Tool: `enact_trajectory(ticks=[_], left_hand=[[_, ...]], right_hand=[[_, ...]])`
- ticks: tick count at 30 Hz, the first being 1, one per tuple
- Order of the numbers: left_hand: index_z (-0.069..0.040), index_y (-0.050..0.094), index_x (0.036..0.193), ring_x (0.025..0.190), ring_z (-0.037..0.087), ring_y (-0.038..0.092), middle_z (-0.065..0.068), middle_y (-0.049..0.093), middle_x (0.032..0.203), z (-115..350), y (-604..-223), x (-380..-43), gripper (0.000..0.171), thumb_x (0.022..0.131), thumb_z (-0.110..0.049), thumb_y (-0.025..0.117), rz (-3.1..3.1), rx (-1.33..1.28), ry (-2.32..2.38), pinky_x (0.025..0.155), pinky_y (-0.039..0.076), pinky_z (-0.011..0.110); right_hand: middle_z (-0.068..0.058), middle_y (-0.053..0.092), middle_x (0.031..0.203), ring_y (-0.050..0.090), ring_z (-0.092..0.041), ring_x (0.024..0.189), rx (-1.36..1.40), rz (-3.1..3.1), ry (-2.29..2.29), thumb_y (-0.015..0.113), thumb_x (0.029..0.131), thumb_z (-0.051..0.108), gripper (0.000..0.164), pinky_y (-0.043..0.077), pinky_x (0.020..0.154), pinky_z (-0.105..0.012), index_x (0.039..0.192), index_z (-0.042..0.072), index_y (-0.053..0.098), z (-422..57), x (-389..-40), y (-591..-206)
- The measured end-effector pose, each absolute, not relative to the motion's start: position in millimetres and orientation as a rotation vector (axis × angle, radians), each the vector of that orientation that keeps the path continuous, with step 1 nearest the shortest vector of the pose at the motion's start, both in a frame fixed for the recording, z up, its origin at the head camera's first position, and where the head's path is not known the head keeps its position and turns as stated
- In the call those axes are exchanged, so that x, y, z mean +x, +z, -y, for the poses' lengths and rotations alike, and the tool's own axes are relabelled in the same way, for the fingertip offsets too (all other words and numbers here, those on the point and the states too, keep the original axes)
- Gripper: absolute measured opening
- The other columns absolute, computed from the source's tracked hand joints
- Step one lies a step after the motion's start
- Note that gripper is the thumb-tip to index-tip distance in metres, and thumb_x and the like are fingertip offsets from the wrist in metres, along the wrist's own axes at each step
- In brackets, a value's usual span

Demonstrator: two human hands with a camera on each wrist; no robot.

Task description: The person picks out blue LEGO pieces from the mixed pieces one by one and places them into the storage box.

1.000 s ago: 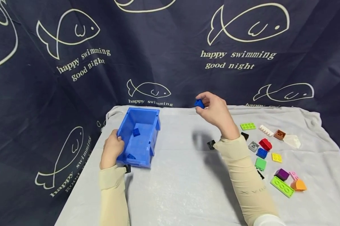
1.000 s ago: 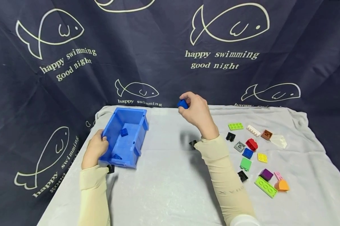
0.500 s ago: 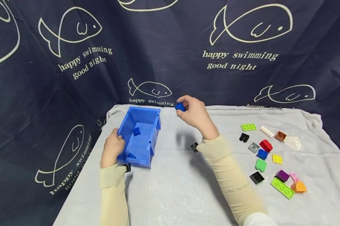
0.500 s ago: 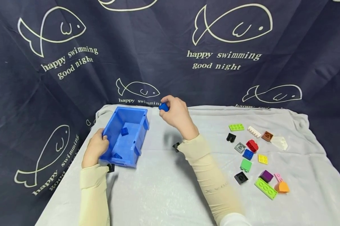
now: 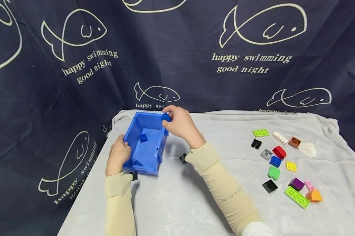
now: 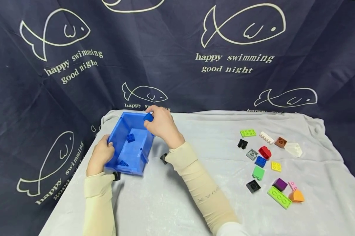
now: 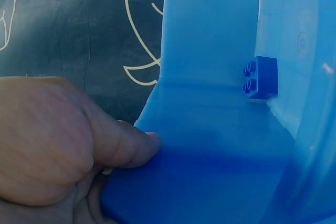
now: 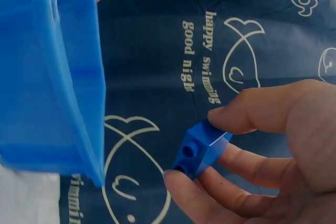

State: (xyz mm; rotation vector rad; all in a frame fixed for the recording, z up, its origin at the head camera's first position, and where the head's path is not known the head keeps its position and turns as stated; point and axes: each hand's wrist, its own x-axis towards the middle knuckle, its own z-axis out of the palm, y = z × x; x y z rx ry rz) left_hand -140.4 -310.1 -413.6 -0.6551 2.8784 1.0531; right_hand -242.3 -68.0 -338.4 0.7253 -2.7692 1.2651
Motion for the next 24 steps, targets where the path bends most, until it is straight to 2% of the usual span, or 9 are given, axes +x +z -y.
enact_trajectory(ticks=[12, 24], left_hand=[[-0.001, 0.04, 0.152, 0.134, 0.051, 0.05, 0.031, 0.052, 0.146, 310.9, -415.2, -138.9, 0.047, 0.106, -0.013, 0.036, -2.892, -0.66, 1.048, 0.111, 0.04, 0.063], [-0.002, 0.04, 0.153, 0.136, 0.05, 0.049, 0.031, 0.051, 0.147, 313.1, -415.7, -141.9, 0.047, 0.107, -0.012, 0.036, -2.896, -0.639, 1.075, 0.111, 0.04, 0.063]], right_hand=[[-0.007, 0.071, 0.116, 0.064, -0.022, 0.109, 0.738, 2.83, 1.343, 0.075, 0.09, 0.022, 0.037, 0.054, 0.093, -0.041, 0.126, 0.017, 0.07, 105.7, -233.0, -342.1], [-0.006, 0.072, 0.119, 0.065, -0.02, 0.11, 0.78, 2.83, 1.309, 0.076, 0.09, 0.02, 0.036, 0.056, 0.091, -0.038, 0.125, 0.012, 0.071, 138.7, -236.7, -347.5]])
